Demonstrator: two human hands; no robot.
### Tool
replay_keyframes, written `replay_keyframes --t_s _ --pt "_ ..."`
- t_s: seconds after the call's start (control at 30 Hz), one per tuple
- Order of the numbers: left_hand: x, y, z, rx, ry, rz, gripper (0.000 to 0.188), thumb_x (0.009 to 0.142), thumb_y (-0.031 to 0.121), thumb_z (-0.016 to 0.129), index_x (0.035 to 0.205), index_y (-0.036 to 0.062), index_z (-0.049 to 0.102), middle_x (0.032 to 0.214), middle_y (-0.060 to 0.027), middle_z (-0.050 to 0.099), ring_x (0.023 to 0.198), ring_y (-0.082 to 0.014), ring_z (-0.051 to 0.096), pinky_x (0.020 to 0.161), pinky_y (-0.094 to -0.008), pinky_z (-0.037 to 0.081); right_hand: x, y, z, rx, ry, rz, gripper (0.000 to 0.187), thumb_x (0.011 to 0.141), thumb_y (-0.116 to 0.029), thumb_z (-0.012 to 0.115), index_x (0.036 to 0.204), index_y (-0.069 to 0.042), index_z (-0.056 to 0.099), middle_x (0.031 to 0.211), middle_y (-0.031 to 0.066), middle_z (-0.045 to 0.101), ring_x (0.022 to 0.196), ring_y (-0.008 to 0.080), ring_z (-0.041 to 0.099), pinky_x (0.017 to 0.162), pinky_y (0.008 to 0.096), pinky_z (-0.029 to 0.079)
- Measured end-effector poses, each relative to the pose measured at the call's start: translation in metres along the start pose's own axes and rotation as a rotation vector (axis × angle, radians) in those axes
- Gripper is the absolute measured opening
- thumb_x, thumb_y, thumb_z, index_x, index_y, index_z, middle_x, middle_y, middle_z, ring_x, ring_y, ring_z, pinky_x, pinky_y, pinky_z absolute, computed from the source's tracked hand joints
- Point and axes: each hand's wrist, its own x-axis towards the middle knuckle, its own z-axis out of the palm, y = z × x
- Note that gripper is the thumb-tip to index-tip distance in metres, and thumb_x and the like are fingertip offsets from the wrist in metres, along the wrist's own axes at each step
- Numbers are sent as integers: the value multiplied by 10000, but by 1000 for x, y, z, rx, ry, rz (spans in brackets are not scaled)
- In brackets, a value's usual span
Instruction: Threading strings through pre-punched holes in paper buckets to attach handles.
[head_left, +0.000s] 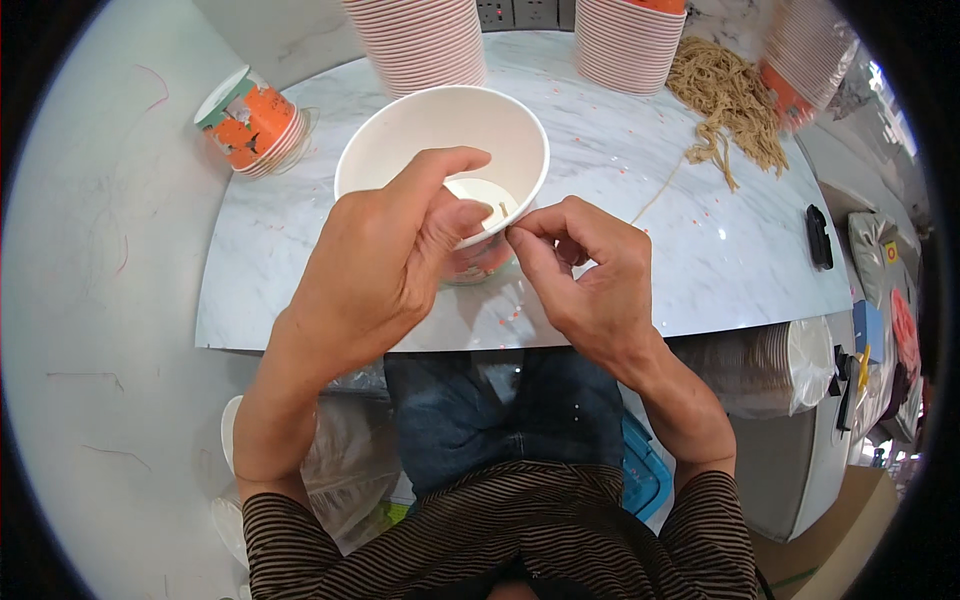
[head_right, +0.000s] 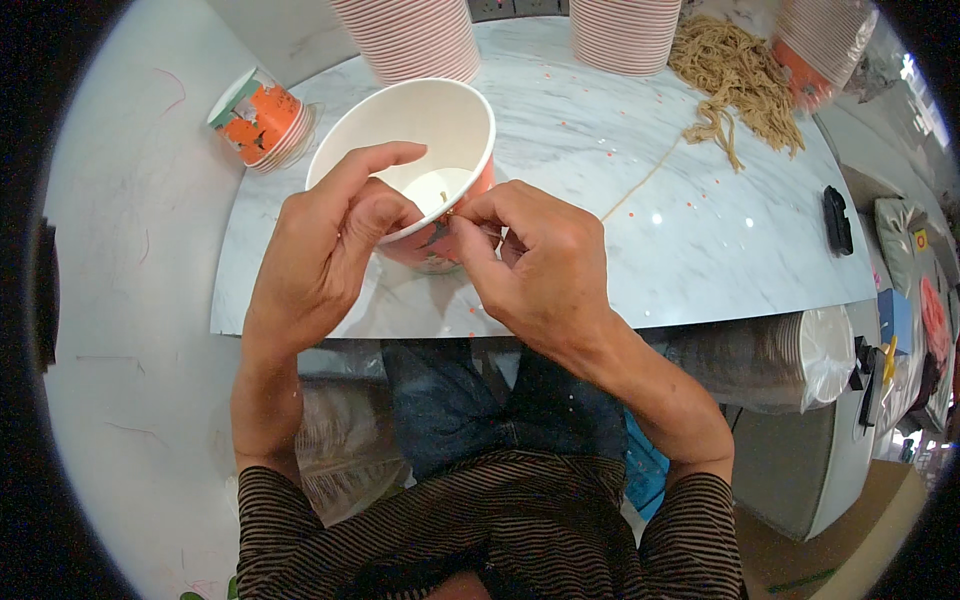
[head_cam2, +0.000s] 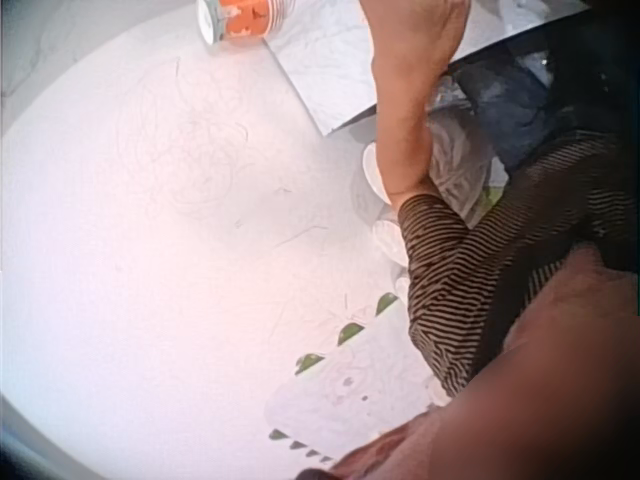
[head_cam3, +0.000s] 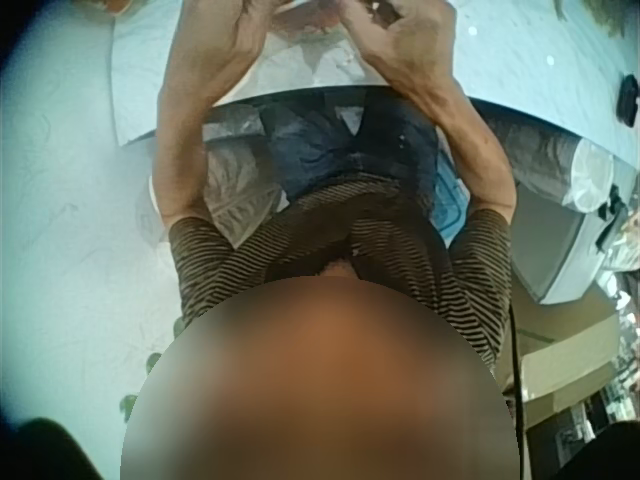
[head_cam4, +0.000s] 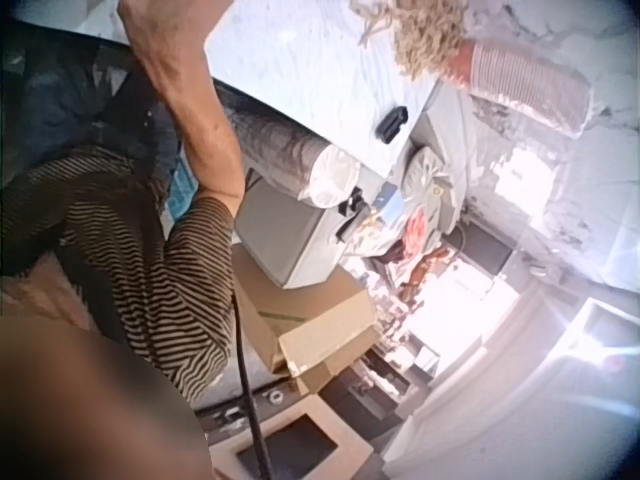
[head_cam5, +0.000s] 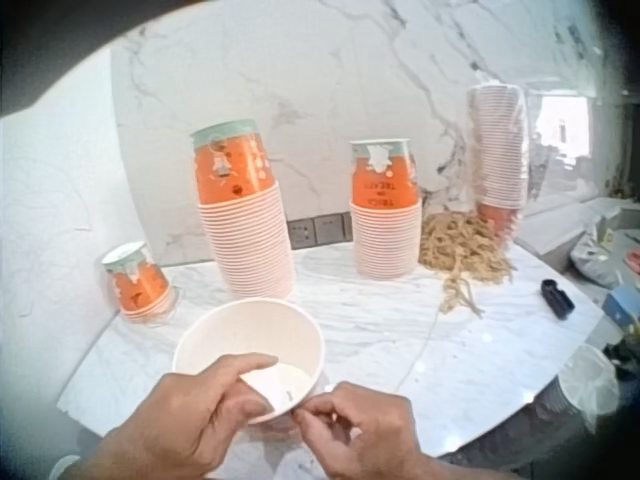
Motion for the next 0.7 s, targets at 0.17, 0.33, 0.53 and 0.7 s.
replay_keyframes --t_s 0.17,0.33,0.53,0.7 --pt "16 -2 -13 115 -185 18 315 1020 36 556 1326 29 631 858 -127 727 777 -219 686 761 -314 539 2 -2 2 24 -7 21 32 915 -19 735 928 9 744 786 26 717 649 56 602 590 225 488" --pt "31 -1 -19 197 -340 -45 242 957 3 602 1169 11 719 868 -141 725 762 -229 673 736 -333 535 4 -5 4 35 -11 7 36 917 -24 739 930 10 744 792 23 714 648 59 596 594 227 489" --pt "36 0 -18 187 -376 -73 197 933 37 642 1100 5 742 857 -154 724 739 -258 662 721 -350 532 4 -7 2 35 -25 -5 40 921 -26 738 937 10 744 796 21 715 653 61 603 589 228 492" --pt "37 1 -17 232 -403 -81 117 937 69 644 995 -16 699 814 -162 693 707 -272 641 702 -353 523 3 -4 0 65 -60 32 56 932 -36 739 964 9 747 810 9 715 666 49 603 604 219 492"
